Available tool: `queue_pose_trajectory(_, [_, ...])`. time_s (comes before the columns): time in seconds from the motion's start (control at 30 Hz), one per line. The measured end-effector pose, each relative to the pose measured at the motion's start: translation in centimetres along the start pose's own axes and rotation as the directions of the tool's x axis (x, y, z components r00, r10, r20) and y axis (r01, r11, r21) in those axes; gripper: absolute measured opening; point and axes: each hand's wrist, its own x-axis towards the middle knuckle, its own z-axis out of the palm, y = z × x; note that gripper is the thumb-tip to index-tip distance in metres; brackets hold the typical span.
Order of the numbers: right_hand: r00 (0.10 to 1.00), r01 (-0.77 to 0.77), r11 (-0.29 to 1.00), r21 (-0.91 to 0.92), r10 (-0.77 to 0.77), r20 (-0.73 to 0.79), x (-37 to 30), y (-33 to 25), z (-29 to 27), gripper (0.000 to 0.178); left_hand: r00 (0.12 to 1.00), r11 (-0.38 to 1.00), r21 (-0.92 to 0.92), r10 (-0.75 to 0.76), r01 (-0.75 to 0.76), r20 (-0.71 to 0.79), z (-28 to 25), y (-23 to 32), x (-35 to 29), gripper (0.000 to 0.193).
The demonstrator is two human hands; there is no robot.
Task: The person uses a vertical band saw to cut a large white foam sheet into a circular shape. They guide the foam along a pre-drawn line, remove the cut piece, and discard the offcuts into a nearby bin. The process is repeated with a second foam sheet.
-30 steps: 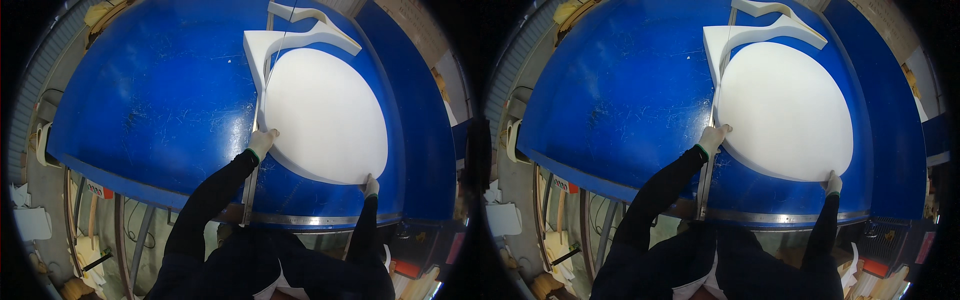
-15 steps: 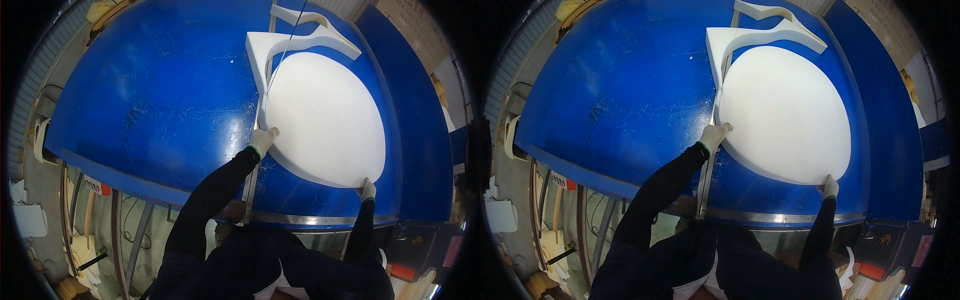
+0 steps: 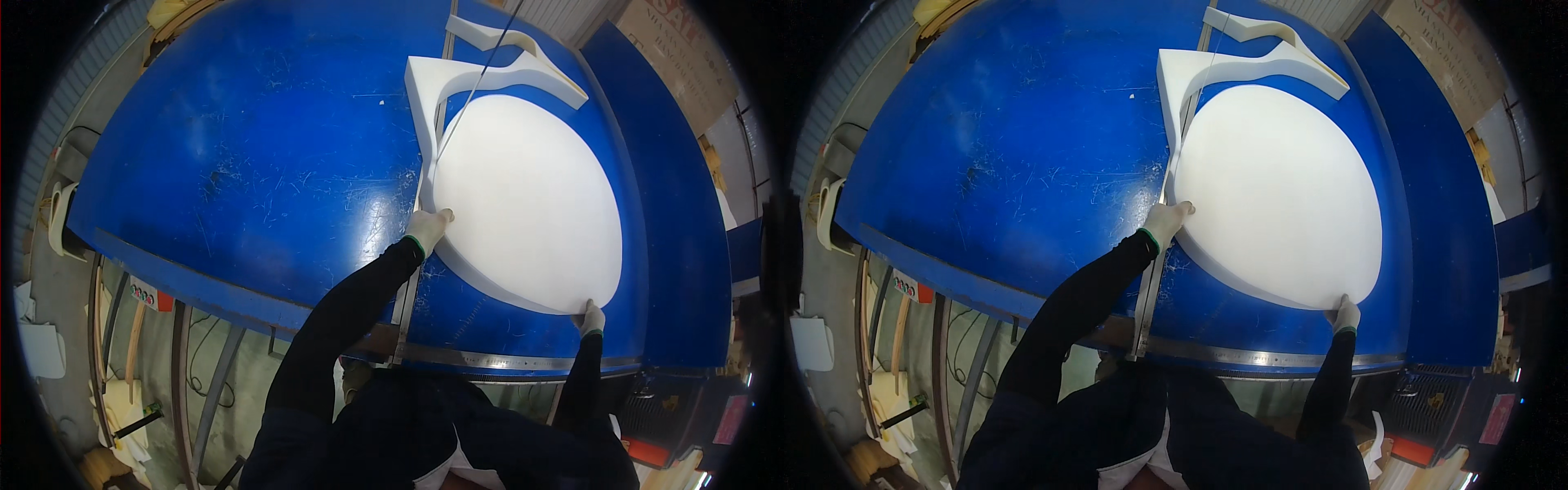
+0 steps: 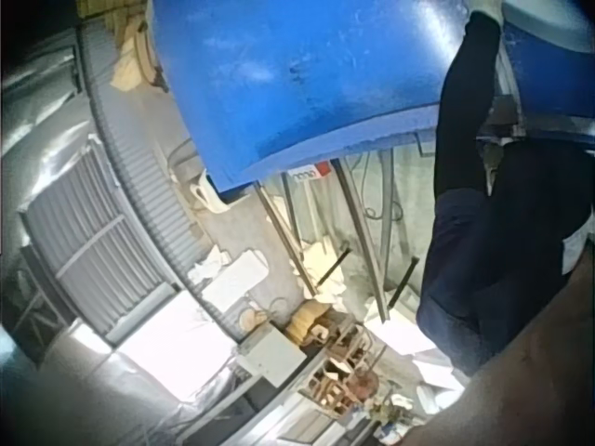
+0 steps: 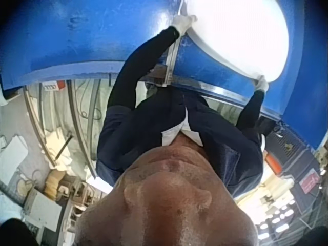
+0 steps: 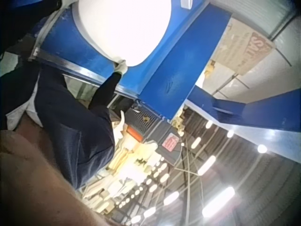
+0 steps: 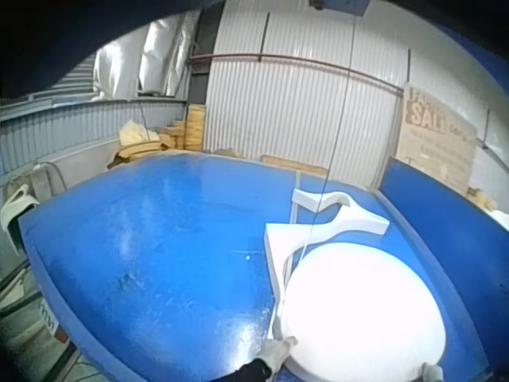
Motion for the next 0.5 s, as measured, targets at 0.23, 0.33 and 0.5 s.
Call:
queue_pose_trajectory(0.23, [1.000,-0.011,1.000,-0.009,0.011,0.020,0.1,0.3,-0.1,0.038,1.000,1.000,0.001,0.024,-0.024,0.000,0.0,-0.8,0.9,0.054])
queue_pose_trajectory(0.33, [1.000,-0.013,0.999,0.038,0.013,0.006,0.3,0.4,-0.4,0.038,0.999,0.999,-0.002,0.045,-0.045,-0.004,0.3,-0.9,1.0,0.054])
queue_pose_trajectory(0.5, [1.000,-0.019,1.000,0.023,0.018,0.023,-0.9,0.6,0.0,0.038,0.998,0.998,-0.027,0.064,-0.065,-0.024,-0.3,-0.4,-0.1,0.053])
